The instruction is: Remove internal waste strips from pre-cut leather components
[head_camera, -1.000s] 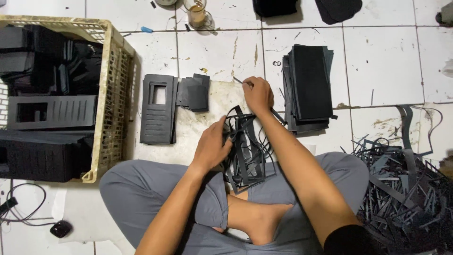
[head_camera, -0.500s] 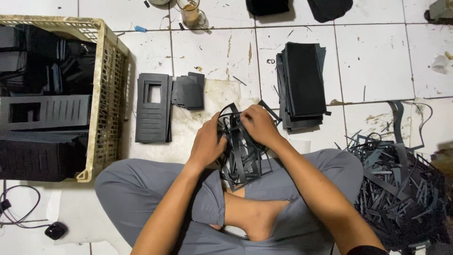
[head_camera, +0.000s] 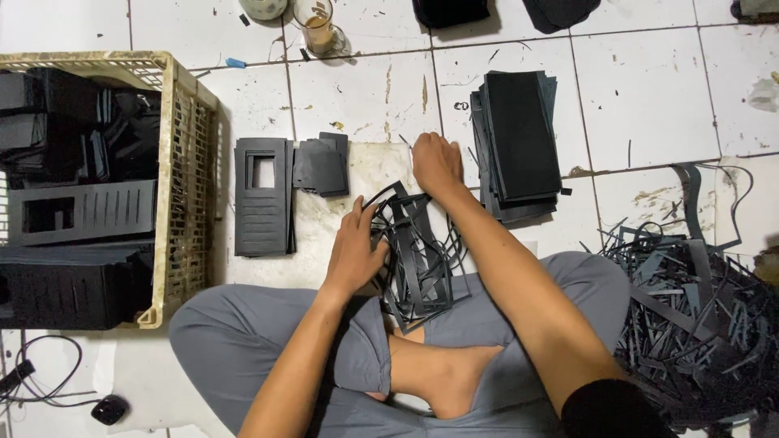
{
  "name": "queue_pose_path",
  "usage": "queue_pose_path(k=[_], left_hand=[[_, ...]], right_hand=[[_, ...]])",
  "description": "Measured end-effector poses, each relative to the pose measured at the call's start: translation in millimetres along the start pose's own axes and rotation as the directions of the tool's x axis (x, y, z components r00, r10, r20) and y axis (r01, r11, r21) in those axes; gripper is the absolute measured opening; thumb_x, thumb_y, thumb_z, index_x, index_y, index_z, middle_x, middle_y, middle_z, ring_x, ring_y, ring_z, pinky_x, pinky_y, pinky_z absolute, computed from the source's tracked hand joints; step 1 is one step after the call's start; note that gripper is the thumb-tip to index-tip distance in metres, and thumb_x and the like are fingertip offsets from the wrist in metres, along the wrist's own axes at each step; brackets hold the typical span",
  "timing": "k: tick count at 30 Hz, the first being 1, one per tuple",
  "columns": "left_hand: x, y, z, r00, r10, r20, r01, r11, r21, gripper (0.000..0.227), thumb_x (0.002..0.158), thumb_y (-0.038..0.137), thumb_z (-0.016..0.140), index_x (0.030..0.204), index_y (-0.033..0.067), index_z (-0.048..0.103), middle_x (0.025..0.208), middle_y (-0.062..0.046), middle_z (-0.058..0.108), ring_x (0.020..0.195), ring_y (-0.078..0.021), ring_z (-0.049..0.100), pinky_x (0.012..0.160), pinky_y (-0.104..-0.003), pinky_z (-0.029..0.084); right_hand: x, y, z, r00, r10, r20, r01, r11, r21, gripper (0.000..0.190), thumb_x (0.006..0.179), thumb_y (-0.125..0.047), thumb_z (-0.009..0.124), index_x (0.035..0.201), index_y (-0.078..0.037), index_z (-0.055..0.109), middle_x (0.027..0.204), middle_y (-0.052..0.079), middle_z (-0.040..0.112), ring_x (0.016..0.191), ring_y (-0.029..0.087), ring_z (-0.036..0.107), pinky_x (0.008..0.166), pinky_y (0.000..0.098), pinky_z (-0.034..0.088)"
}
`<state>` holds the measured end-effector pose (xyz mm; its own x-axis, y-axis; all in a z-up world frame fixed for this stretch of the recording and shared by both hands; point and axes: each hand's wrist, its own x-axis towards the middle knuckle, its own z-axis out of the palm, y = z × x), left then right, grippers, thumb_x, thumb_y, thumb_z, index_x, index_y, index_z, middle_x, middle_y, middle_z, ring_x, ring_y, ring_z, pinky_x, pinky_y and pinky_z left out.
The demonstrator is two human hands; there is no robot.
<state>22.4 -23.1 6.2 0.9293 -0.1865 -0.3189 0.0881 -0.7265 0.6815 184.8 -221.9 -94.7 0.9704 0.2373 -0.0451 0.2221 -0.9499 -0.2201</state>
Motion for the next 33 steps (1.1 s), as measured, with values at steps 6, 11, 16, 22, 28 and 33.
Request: queue_pose_path(k=[6, 11, 16, 22, 28, 33], left_hand=[[0, -8, 10, 1.000, -0.016, 0.014, 0.015, 0.999, 0.050, 0.064, 0.090, 0.021, 0.061, 0.149, 0.0081, 0.041, 0.161, -0.025, 0.028, 0.146, -0.0420, 0.031, 0.111, -0.054, 0.038], [3, -9, 13, 1.000, -0.008, 0.021, 0.006, 0.994, 0.106, 0.063, 0.090, 0.023, 0.060, 0.148, 0.0077, 0.044, 0.161, -0.024, 0.030, 0.146, -0.0412, 0.031, 0.111, -0.053, 0.037], [-2, -6, 8, 0.998, -0.010, 0.058, 0.004, 0.995, 0.098, 0.067, 0.086, 0.027, 0.063, 0.148, 0.0099, 0.046, 0.162, -0.023, 0.030, 0.146, -0.0408, 0.029, 0.111, -0.053, 0.036], [3, -5, 8, 0.999, 0.018, 0.051, -0.023, 0.995, 0.102, 0.067, 0.084, 0.025, 0.065, 0.146, 0.0100, 0.047, 0.160, -0.025, 0.033, 0.144, -0.0441, 0.032, 0.108, -0.055, 0.039], [7, -5, 11, 1.000, 0.007, 0.024, -0.009, 0.997, 0.076, 0.069, 0.083, 0.025, 0.065, 0.148, 0.0093, 0.046, 0.160, -0.025, 0.034, 0.142, -0.0450, 0.035, 0.105, -0.057, 0.041], [8, -1, 6, 1.000, -0.010, -0.006, 0.010, 0.999, 0.049, 0.072, 0.082, 0.024, 0.067, 0.149, 0.0101, 0.043, 0.159, -0.024, 0.034, 0.141, -0.0455, 0.036, 0.105, -0.058, 0.042]], right_hand=[[-42, 5, -40, 0.969, -0.141, -0.205, 0.140, 0.990, -0.021, 0.008, 0.100, -0.016, 0.059, 0.096, -0.009, 0.059, 0.084, 0.004, 0.055, 0.086, 0.029, 0.063, 0.077, 0.0424, 0.038], [-30, 19, -19, 0.985, -0.055, -0.163, 0.076, 0.989, 0.130, 0.017, 0.097, -0.029, 0.068, 0.105, -0.014, 0.065, 0.090, 0.003, 0.061, 0.096, 0.027, 0.064, 0.083, 0.0430, 0.046], [-12, 7, 6, 0.997, 0.075, 0.025, -0.079, 0.976, 0.205, 0.024, 0.099, -0.036, 0.064, 0.112, -0.015, 0.065, 0.104, 0.003, 0.064, 0.108, 0.027, 0.063, 0.089, 0.0475, 0.047], [-11, -8, 17, 0.992, 0.089, -0.093, -0.096, 0.992, -0.082, 0.017, 0.099, -0.028, 0.058, 0.097, -0.012, 0.062, 0.090, 0.005, 0.063, 0.093, 0.030, 0.066, 0.080, 0.0512, 0.045], [-22, -2, 7, 0.977, -0.048, -0.209, 0.023, 0.992, -0.121, 0.014, 0.094, -0.019, 0.055, 0.090, -0.006, 0.059, 0.081, 0.010, 0.057, 0.080, 0.036, 0.062, 0.070, 0.0514, 0.040], [-80, -4, -42, 0.948, -0.302, 0.096, 0.287, 0.947, 0.143, 0.021, 0.097, -0.017, 0.052, 0.091, -0.002, 0.064, 0.083, 0.017, 0.065, 0.085, 0.040, 0.067, 0.073, 0.0546, 0.047]])
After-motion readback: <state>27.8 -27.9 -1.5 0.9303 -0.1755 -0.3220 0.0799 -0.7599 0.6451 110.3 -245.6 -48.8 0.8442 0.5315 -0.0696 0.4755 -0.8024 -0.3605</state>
